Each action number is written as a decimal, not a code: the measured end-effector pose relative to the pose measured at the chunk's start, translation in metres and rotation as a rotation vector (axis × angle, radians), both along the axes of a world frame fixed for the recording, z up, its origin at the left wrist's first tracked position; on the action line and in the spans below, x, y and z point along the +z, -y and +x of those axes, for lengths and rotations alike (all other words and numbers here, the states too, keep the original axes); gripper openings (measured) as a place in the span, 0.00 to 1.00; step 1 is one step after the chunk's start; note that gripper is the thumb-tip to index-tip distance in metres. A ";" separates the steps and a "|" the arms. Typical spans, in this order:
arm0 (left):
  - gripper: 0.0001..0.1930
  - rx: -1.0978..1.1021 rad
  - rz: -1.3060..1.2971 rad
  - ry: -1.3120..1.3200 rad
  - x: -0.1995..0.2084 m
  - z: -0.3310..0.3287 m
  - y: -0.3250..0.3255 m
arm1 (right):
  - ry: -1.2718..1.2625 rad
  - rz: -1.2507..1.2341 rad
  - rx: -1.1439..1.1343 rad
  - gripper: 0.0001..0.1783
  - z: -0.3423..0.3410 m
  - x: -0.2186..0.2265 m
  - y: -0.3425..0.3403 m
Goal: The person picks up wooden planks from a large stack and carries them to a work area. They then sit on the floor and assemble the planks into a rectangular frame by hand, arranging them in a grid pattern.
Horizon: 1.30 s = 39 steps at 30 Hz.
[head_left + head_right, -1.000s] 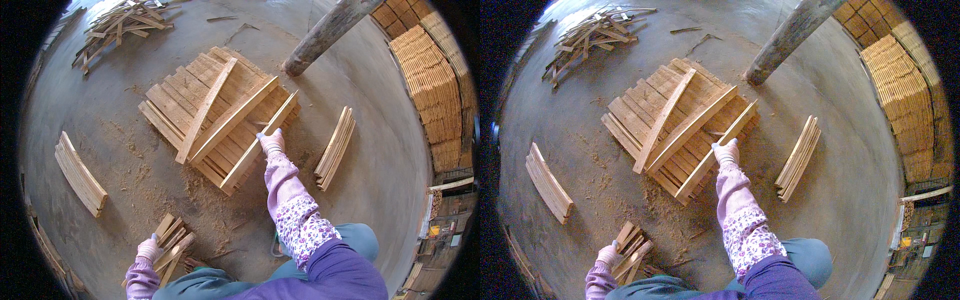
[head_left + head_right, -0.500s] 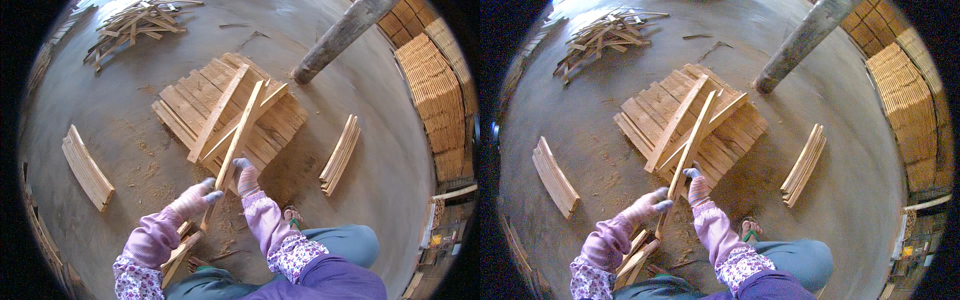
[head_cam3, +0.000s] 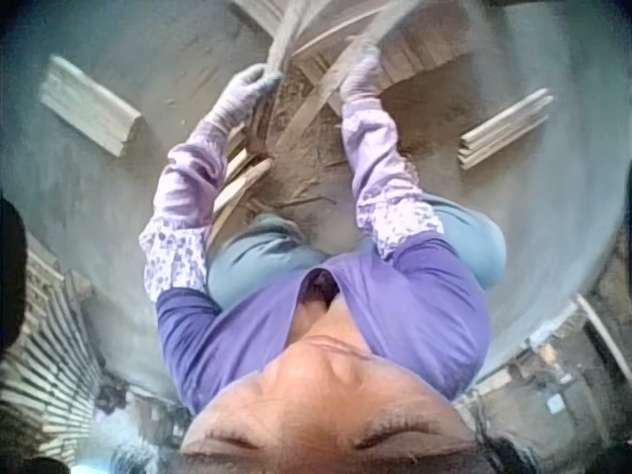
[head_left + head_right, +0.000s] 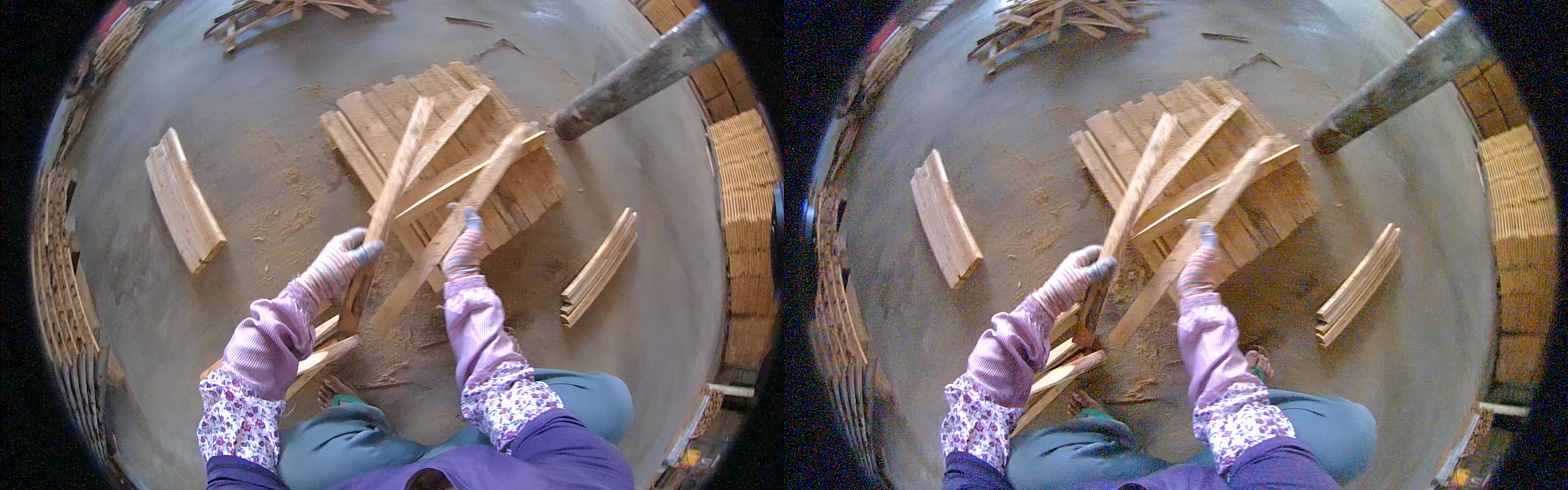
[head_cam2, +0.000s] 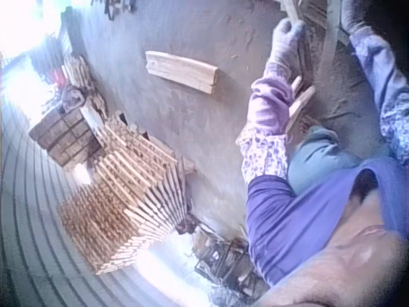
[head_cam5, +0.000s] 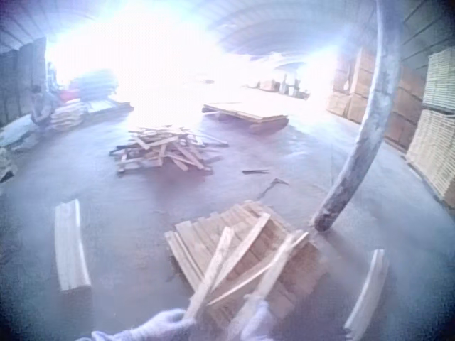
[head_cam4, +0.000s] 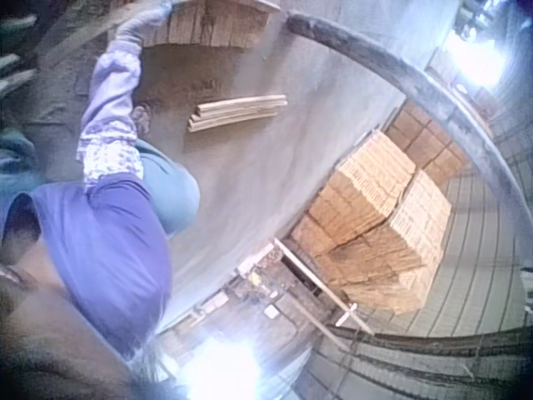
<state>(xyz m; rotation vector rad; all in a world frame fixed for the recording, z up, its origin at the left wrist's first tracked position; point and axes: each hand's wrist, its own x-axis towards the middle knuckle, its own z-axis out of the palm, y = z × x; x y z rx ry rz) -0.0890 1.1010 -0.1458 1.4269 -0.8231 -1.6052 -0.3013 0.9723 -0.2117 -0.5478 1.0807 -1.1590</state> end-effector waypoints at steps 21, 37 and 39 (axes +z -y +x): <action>0.21 0.443 -0.098 -0.133 0.026 0.101 -0.053 | 0.016 0.458 0.933 0.31 0.075 0.032 -0.094; 0.25 -0.793 0.382 1.096 -0.024 0.095 -0.150 | -0.346 -0.012 1.623 0.26 0.097 0.018 -0.099; 0.23 -0.823 0.393 1.122 -0.053 0.100 -0.169 | -0.432 -0.376 1.317 0.26 0.080 0.009 -0.051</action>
